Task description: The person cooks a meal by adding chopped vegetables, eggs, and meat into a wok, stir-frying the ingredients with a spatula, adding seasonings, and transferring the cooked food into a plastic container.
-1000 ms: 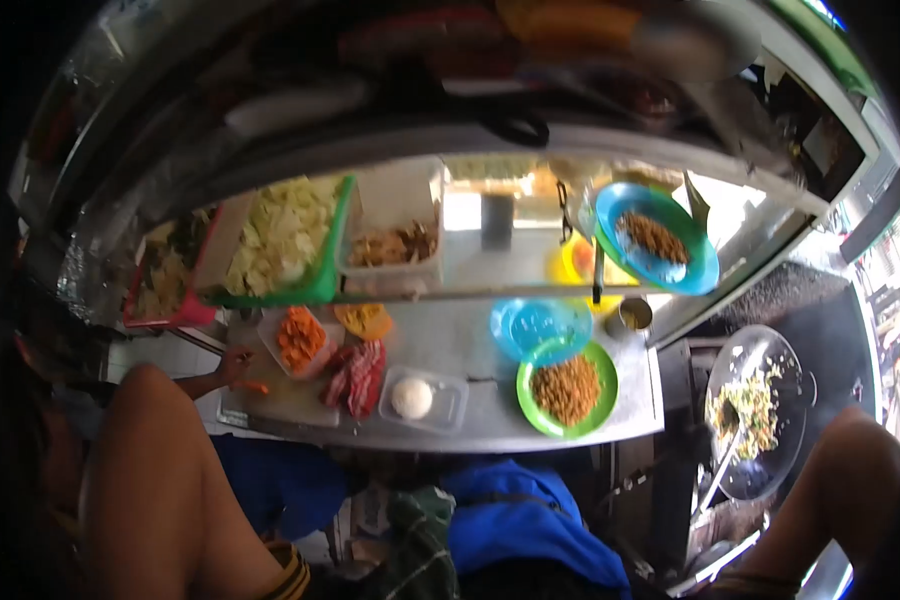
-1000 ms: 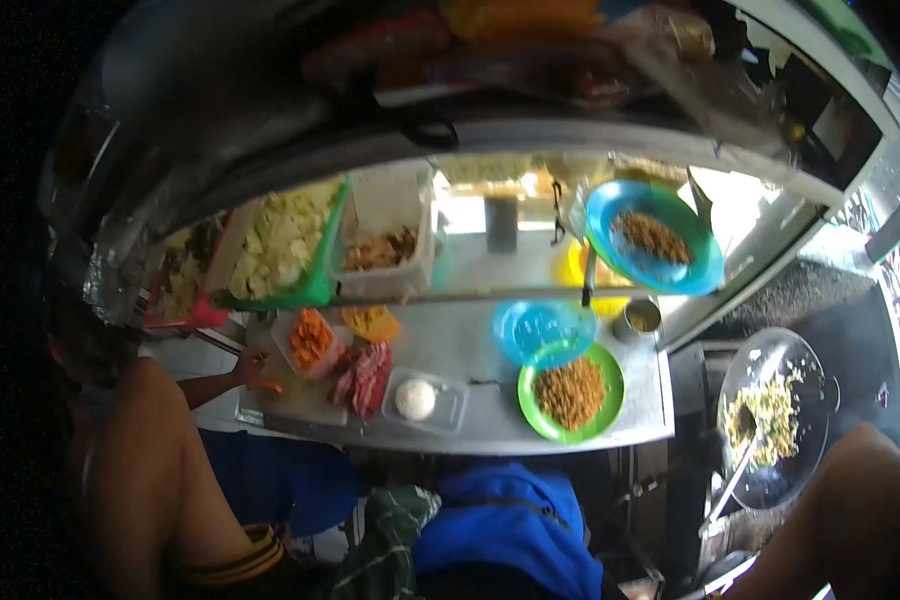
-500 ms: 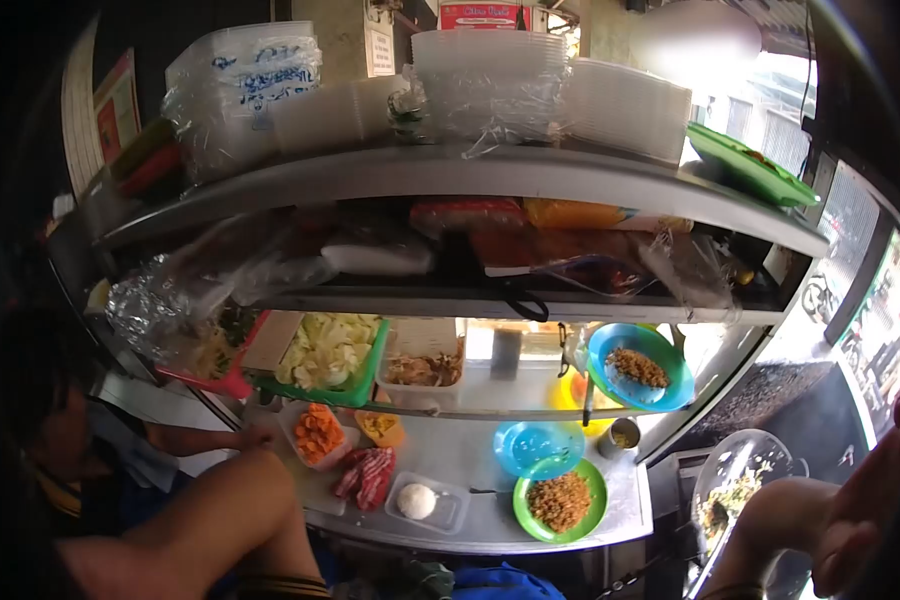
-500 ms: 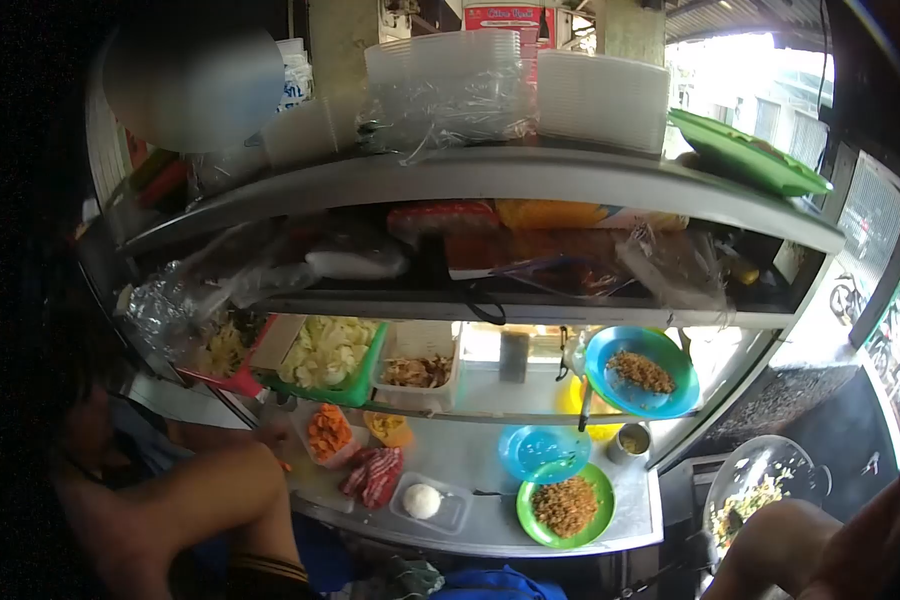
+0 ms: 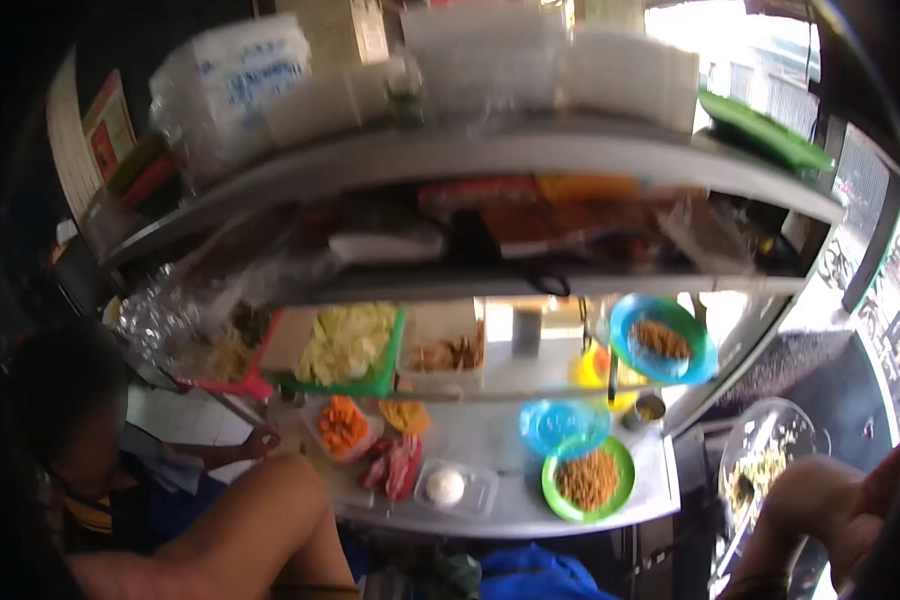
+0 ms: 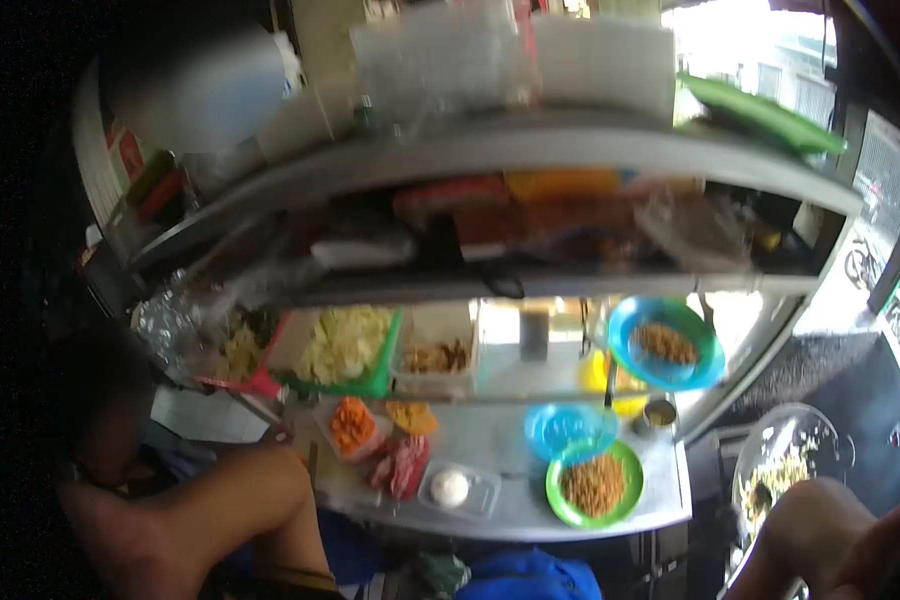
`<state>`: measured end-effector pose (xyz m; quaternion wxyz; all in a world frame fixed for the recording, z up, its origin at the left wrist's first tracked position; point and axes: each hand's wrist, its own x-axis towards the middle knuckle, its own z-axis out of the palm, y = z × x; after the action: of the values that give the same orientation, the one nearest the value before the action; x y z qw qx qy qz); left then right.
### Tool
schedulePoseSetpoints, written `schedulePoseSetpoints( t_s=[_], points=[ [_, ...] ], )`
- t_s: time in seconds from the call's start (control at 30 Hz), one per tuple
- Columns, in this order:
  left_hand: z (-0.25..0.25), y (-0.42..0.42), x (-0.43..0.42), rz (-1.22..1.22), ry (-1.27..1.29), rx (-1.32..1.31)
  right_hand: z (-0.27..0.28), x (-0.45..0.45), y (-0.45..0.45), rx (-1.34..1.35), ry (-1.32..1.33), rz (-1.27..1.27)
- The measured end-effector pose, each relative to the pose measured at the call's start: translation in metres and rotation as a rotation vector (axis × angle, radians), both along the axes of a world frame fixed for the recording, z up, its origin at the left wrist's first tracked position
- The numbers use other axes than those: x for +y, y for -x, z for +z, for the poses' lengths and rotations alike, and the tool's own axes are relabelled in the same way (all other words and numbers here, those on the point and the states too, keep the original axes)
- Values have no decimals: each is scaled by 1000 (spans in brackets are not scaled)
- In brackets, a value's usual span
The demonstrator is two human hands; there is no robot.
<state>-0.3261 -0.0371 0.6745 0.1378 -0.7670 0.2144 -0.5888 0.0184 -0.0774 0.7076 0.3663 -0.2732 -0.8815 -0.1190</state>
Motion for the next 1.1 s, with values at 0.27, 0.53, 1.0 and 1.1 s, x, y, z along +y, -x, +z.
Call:
schedulePoseSetpoints(
  t_s=[0.27,0.53,1.0,1.1],
  points=[
    [4,-1,14,-60,7,-65,19,-21,7,-29,294,16],
    [-96,-3,24,-20,179,-580,-134,112,64,-324,384,78],
    [-436,68,27,563,2118,279,-255,336,208,-272,600,-53],
    [-434,183,65,1289,1858,163,-266,351,224,-419,757,-11]
  ],
)
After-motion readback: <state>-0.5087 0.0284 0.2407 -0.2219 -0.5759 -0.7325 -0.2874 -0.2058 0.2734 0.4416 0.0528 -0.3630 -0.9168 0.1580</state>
